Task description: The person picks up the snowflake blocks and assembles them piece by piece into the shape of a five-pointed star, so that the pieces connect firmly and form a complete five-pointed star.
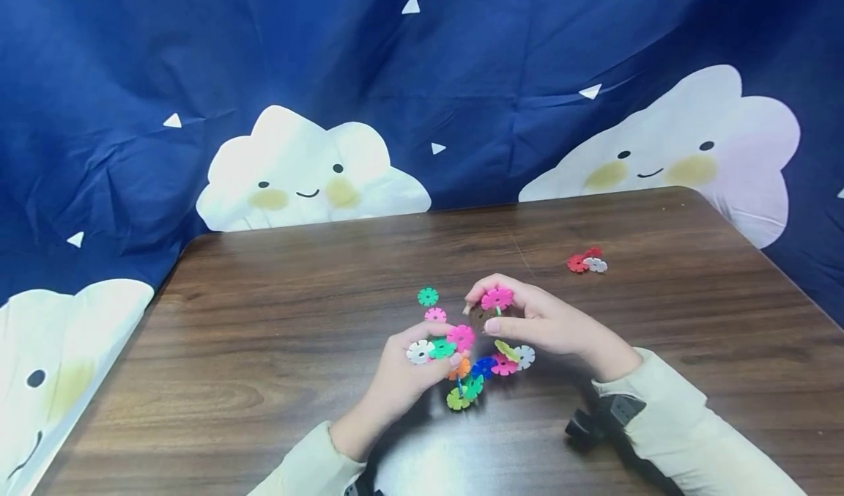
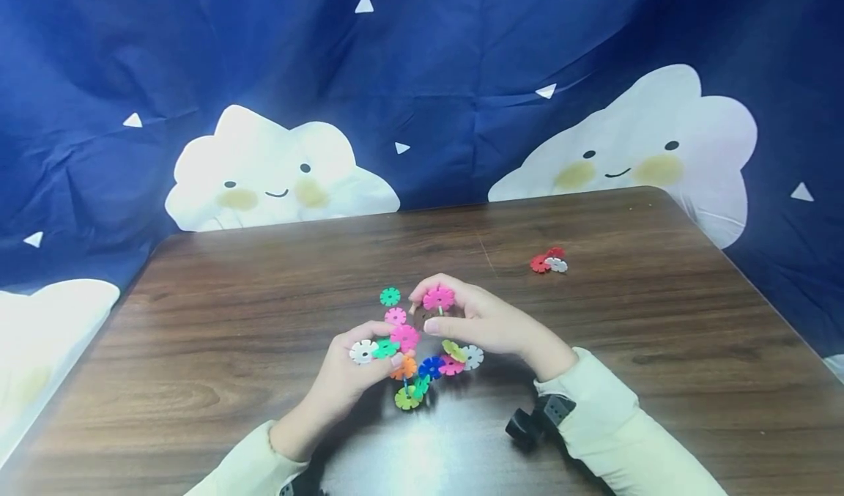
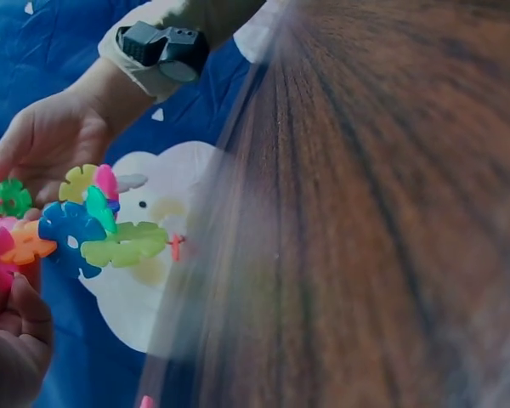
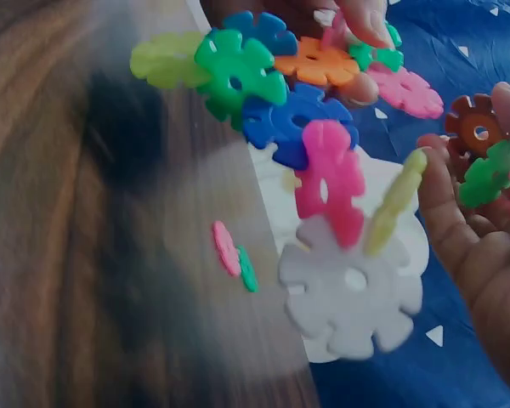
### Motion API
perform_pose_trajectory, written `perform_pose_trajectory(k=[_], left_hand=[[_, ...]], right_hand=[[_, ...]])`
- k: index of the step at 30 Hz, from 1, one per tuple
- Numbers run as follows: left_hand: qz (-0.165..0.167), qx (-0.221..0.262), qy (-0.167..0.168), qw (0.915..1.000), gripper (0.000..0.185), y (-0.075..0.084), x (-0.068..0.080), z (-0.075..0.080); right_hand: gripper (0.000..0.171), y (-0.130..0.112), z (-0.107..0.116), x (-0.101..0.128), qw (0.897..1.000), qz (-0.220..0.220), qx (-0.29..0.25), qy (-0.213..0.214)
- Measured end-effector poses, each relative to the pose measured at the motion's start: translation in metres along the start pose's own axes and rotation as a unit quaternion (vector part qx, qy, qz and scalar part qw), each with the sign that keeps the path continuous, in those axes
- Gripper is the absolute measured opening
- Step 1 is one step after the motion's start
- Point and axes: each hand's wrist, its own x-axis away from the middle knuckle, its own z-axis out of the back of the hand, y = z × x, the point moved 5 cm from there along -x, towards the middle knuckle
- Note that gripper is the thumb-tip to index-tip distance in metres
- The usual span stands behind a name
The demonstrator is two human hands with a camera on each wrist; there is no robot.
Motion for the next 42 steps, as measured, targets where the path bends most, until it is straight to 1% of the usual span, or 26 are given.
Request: perform_pose_trajectory(k=[4,6,8,13,16,21,26,30,34,36,39,42], left_hand=[[-0.012,-0.034,-0.01,0.9993,0.029,0.004,0.001,0.0],[-0.017,-0.037,-0.014,0.9991,0.028,0.006,0.001,-0.001],[-0.021,-0.038,-0.016,0.9989,0.028,0.007,0.002,-0.001],[-0.026,-0.029,-0.024,0.9989,0.028,0.009,0.002,-0.002],[-0.025,-0.032,-0.023,0.9989,0.028,0.008,0.002,-0.001],[-0.024,-0.05,-0.015,0.9983,0.026,0.008,0.002,-0.001],[-0.028,-0.041,-0.012,0.9987,0.025,0.008,0.002,0.0],[-0.023,-0.028,-0.006,0.9993,0.025,0.007,0.002,0.0],[-0.013,-0.02,0.01,0.9997,0.026,0.006,0.003,0.001],[-0.01,-0.021,0.019,0.9995,0.027,0.005,0.003,0.002],[-0.009,-0.022,0.029,0.9993,0.028,0.005,0.004,0.002],[-0.01,-0.01,0.031,0.9994,0.027,0.005,0.005,0.001]], right_hand=[[0.031,0.0,-0.004,-0.001,0.999,0.0,-0.036,-0.018],[0.031,0.0,-0.005,-0.001,0.999,0.002,-0.047,-0.022],[0.032,0.0,-0.005,-0.001,0.999,0.001,-0.046,-0.023],[0.034,0.002,-0.006,-0.002,0.999,-0.017,-0.022,-0.028],[0.034,0.003,-0.007,-0.003,0.999,-0.023,-0.029,-0.034],[0.034,0.003,-0.009,-0.004,0.997,-0.021,-0.066,-0.046],[0.033,0.003,-0.013,-0.005,0.994,-0.032,-0.092,-0.053],[0.031,0.003,-0.016,-0.007,0.994,-0.044,-0.087,-0.053],[0.026,0.005,-0.019,-0.008,0.995,-0.048,-0.071,-0.05],[0.023,0.006,-0.02,-0.009,0.995,-0.048,-0.076,-0.048],[0.02,0.008,-0.022,-0.009,0.992,-0.053,-0.102,-0.047],[0.022,0.01,-0.025,-0.008,0.988,-0.06,-0.133,-0.055]])
